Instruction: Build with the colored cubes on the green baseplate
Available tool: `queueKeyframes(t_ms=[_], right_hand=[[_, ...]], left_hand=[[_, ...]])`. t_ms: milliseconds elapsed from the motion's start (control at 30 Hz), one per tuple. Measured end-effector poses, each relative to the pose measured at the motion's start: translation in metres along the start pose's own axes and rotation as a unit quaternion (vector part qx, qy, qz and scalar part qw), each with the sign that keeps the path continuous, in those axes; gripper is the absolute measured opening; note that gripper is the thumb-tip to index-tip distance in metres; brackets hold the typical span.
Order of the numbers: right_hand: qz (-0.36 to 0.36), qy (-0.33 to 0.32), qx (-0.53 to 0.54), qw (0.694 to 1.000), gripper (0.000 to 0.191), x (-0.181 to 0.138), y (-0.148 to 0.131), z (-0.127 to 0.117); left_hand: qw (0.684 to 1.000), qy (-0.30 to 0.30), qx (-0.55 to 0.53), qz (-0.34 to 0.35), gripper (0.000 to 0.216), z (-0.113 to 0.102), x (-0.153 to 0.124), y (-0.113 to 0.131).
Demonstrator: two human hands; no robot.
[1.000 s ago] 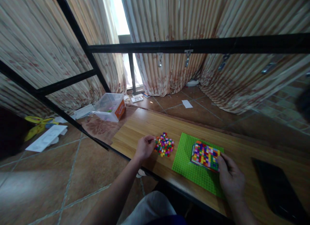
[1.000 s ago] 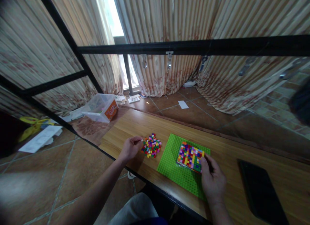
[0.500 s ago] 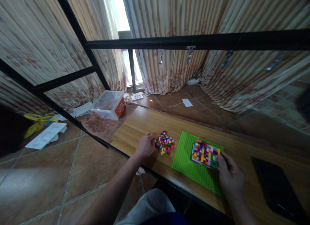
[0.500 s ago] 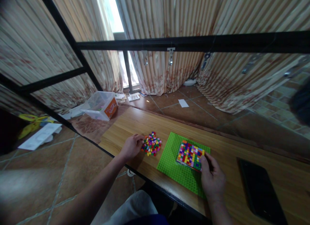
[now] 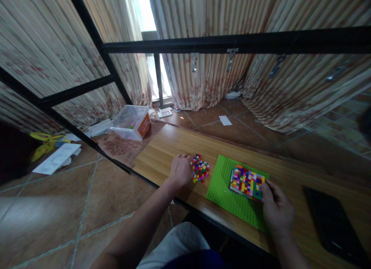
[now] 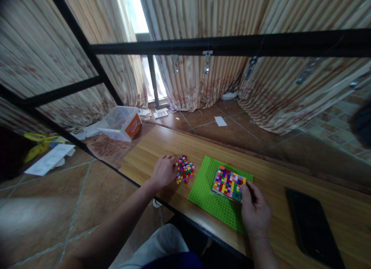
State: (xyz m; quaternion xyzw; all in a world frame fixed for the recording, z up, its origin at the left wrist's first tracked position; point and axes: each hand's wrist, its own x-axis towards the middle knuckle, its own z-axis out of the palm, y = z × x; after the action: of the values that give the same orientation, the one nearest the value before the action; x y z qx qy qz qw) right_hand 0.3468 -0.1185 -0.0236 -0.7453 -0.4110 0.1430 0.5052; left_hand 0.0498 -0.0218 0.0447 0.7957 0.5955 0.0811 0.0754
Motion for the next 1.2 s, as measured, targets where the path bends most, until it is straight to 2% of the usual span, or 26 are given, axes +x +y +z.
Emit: queueKeyframes(t_ms=[467,600,667,733,767,833,900,933,967,1033,1200], right_hand=[[0.005,0.002,0.011,1.0,0.059,-0.001,-0.009,0.0],[0.012,0.004,0.011,1.0,0.06,-0.001,-0.01,0.001],[0.013,0.002,0.019,1.0,0.061,-0.001,-0.01,0.001],[0.012,0.002,0.017,1.0,0.061,-0.001,-0.01,0.001],[0.013,0.003,0.011,1.0,0.061,-0.001,-0.01,0.001],[0.016,0.004,0.003,1.0,0.061,-0.001,-0.011,0.001],[0.012,0.002,0.003,1.0,0.061,-0.001,-0.011,0.0],[0.008,0.002,0.005,1.0,0.061,-0.001,-0.011,0.0],[0.005,0.001,0.006,1.0,0.061,-0.001,-0.011,0.0],[0.002,0.004,0.002,1.0,0.062,-0.001,-0.012,-0.001],[-0.001,0.009,-0.016,1.0,0.063,0.0,-0.013,-0.001]], left_hand=[[1.0,-0.004,0.008,0.002,0.019,0.0,0.003,0.0],[0.998,0.041,-0.047,-0.014,0.015,0.0,0.002,-0.003],[0.989,0.056,-0.127,-0.047,0.012,0.001,0.001,-0.004],[0.954,0.053,-0.277,-0.101,0.007,0.002,-0.001,-0.006],[0.916,0.046,-0.376,-0.134,0.006,0.003,-0.002,-0.007],[0.797,0.025,-0.573,-0.191,0.014,0.002,-0.005,-0.008],[0.668,0.008,-0.709,-0.226,0.022,0.0,-0.009,-0.011],[0.623,0.002,-0.746,-0.234,0.023,-0.001,-0.01,-0.012],[0.594,-0.001,-0.768,-0.238,0.023,-0.003,-0.011,-0.013],[0.57,-0.005,-0.784,-0.243,0.021,-0.006,-0.012,-0.015],[0.574,-0.021,-0.778,-0.254,0.02,-0.008,-0.013,-0.018]])
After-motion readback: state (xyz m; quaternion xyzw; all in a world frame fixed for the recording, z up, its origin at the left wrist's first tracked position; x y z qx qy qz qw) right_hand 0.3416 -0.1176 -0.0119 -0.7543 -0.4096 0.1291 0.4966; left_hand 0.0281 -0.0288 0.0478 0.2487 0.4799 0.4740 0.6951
